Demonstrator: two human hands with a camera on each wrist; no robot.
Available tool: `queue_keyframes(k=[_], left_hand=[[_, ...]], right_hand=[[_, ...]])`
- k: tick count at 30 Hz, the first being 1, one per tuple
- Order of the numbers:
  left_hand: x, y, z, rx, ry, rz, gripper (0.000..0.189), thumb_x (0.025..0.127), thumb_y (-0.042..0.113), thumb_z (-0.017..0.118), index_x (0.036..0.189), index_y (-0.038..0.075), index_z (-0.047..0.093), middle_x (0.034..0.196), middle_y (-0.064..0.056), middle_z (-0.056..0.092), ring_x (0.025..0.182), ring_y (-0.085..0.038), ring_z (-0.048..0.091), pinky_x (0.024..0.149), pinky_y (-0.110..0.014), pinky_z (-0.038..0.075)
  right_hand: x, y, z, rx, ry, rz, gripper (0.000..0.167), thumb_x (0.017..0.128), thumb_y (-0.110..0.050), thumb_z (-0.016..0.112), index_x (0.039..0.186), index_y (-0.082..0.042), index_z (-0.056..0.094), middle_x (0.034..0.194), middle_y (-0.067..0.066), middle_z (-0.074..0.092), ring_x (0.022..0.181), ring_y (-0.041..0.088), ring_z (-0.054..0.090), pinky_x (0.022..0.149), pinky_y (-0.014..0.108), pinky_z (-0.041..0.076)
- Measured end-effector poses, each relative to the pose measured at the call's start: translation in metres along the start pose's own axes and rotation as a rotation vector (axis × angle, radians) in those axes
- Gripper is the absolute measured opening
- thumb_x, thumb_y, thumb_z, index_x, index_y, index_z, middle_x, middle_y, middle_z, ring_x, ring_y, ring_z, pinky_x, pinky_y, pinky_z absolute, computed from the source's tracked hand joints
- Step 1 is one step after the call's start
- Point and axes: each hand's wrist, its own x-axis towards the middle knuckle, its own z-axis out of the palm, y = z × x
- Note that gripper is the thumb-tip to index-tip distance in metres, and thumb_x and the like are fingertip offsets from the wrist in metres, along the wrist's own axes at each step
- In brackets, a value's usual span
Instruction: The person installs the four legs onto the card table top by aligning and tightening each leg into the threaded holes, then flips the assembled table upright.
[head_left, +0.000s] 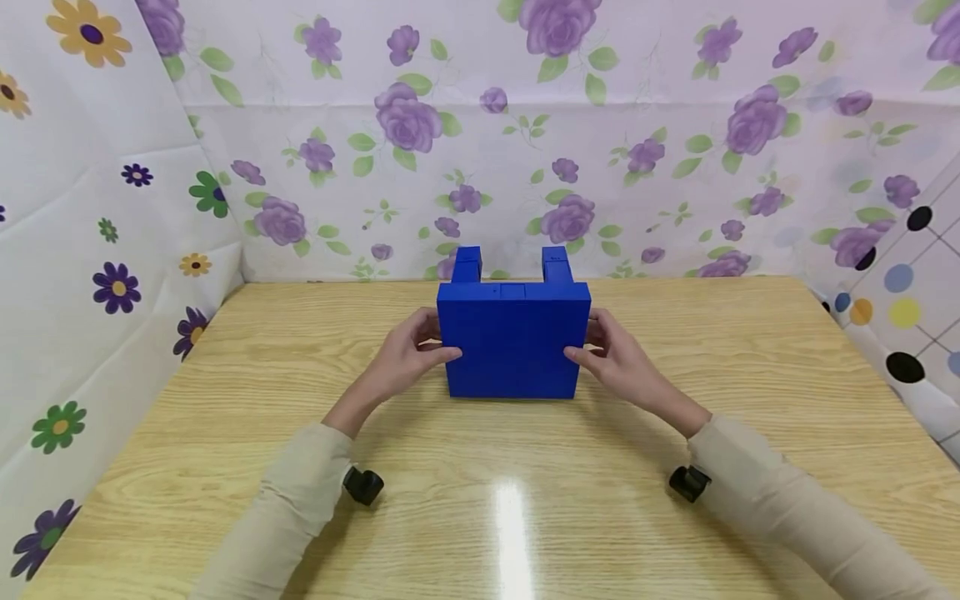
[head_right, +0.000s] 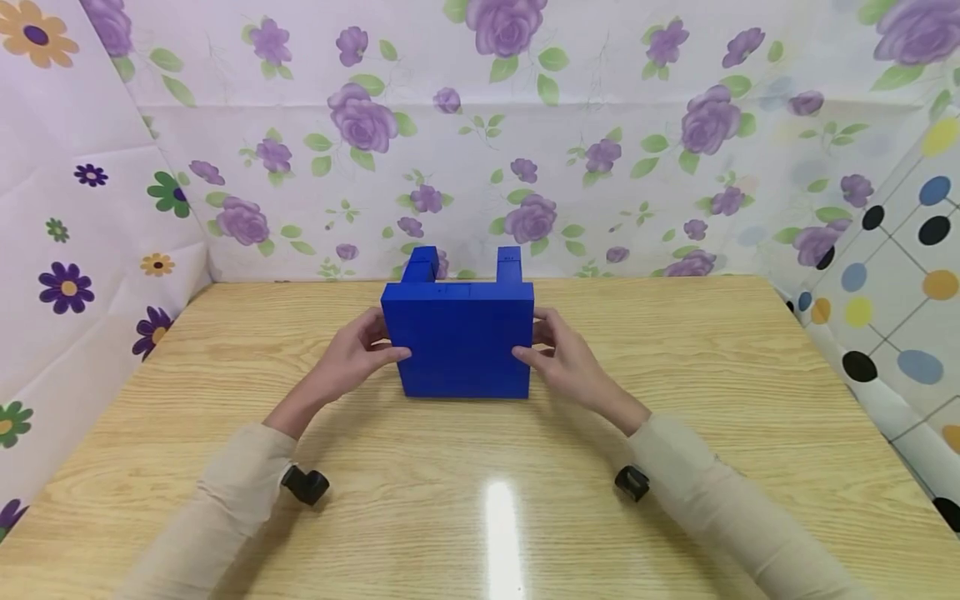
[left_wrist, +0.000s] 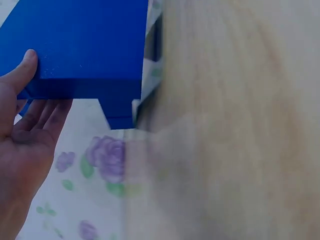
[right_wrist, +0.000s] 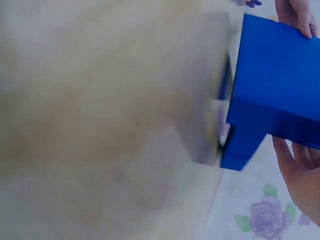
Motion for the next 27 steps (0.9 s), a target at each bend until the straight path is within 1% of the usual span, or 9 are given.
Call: queue_keyframes(k=[3, 5, 8, 11, 15, 19, 23, 25, 27], left_hand=[[0.002, 0.010, -0.005, 0.033, -0.025, 0.014, 0.046, 0.092, 0.008, 0.067, 0.132, -0.003, 0.047, 0.113, -0.018, 0.062, 0.103, -0.029, 0.061, 0.087, -0.039, 0.053], [0.003, 0.016, -0.008, 0.052, -0.034, 0.005, 0.045, 0.093, 0.011, 0.066, 0.132, -0.002, 0.047, 0.113, -0.016, 0.062, 0.102, -0.027, 0.060, 0.086, -0.038, 0.052], [0.007, 0.023, -0.012, 0.055, -0.045, -0.018, 0.044, 0.094, 0.013, 0.065, 0.133, -0.001, 0.048, 0.112, -0.014, 0.062, 0.100, -0.025, 0.060, 0.085, -0.038, 0.052], [0.012, 0.028, -0.015, 0.026, -0.048, -0.070, 0.043, 0.095, 0.016, 0.063, 0.131, -0.002, 0.049, 0.109, -0.016, 0.061, 0.098, -0.026, 0.060, 0.087, -0.043, 0.052], [0.020, 0.033, -0.015, -0.093, -0.042, -0.200, 0.045, 0.096, 0.018, 0.062, 0.132, -0.005, 0.048, 0.110, -0.019, 0.059, 0.097, -0.026, 0.061, 0.090, -0.046, 0.052], [0.026, 0.038, -0.011, -0.281, -0.041, -0.326, 0.043, 0.096, 0.017, 0.062, 0.129, -0.007, 0.048, 0.109, -0.015, 0.058, 0.092, -0.021, 0.062, 0.086, -0.037, 0.054], [0.029, 0.037, -0.007, -0.419, -0.045, -0.417, 0.030, 0.097, 0.015, 0.059, 0.118, -0.006, 0.052, 0.092, -0.008, 0.062, 0.077, -0.016, 0.063, 0.075, -0.030, 0.055], [0.030, 0.035, -0.006, -0.466, -0.048, -0.455, 0.022, 0.098, 0.014, 0.059, 0.108, -0.004, 0.053, 0.076, -0.003, 0.057, 0.065, -0.012, 0.058, 0.069, -0.027, 0.055], [0.032, 0.034, -0.004, -0.505, -0.054, -0.485, 0.021, 0.098, 0.014, 0.059, 0.109, -0.002, 0.053, 0.066, 0.000, 0.050, 0.059, -0.011, 0.053, 0.066, -0.025, 0.054]], right_hand=[[0.003, -0.011, -0.005, -0.011, -0.024, 0.045, 0.050, 0.097, -0.006, 0.059, 0.139, 0.006, 0.035, 0.128, 0.024, 0.053, 0.114, 0.035, 0.056, 0.092, 0.043, 0.050], [0.006, -0.018, -0.010, -0.011, -0.046, 0.075, 0.050, 0.098, -0.010, 0.058, 0.139, 0.006, 0.034, 0.129, 0.023, 0.052, 0.116, 0.034, 0.055, 0.093, 0.044, 0.049], [0.009, -0.027, -0.018, 0.014, -0.068, 0.096, 0.049, 0.100, -0.015, 0.056, 0.139, 0.005, 0.034, 0.130, 0.024, 0.052, 0.116, 0.034, 0.055, 0.091, 0.040, 0.052], [0.012, -0.035, -0.025, 0.065, -0.079, 0.126, 0.049, 0.101, -0.018, 0.055, 0.139, 0.005, 0.035, 0.129, 0.025, 0.053, 0.110, 0.031, 0.058, 0.083, 0.034, 0.055], [0.018, -0.039, -0.031, 0.183, -0.100, 0.223, 0.052, 0.101, -0.024, 0.055, 0.138, 0.006, 0.035, 0.124, 0.024, 0.054, 0.100, 0.023, 0.062, 0.075, 0.033, 0.056], [0.021, -0.041, -0.034, 0.343, -0.103, 0.341, 0.055, 0.101, -0.025, 0.054, 0.137, 0.010, 0.034, 0.116, 0.018, 0.058, 0.093, 0.019, 0.066, 0.072, 0.033, 0.057], [0.021, -0.041, -0.037, 0.430, -0.130, 0.408, 0.059, 0.101, -0.023, 0.053, 0.141, 0.013, 0.029, 0.115, 0.015, 0.062, 0.091, 0.022, 0.068, 0.071, 0.034, 0.058], [0.020, -0.041, -0.038, 0.442, -0.147, 0.434, 0.062, 0.101, -0.024, 0.053, 0.144, 0.013, 0.027, 0.116, 0.015, 0.063, 0.091, 0.022, 0.069, 0.072, 0.035, 0.058], [0.020, -0.040, -0.039, 0.455, -0.163, 0.459, 0.062, 0.101, -0.025, 0.053, 0.144, 0.013, 0.027, 0.114, 0.015, 0.065, 0.089, 0.022, 0.069, 0.074, 0.036, 0.058]])
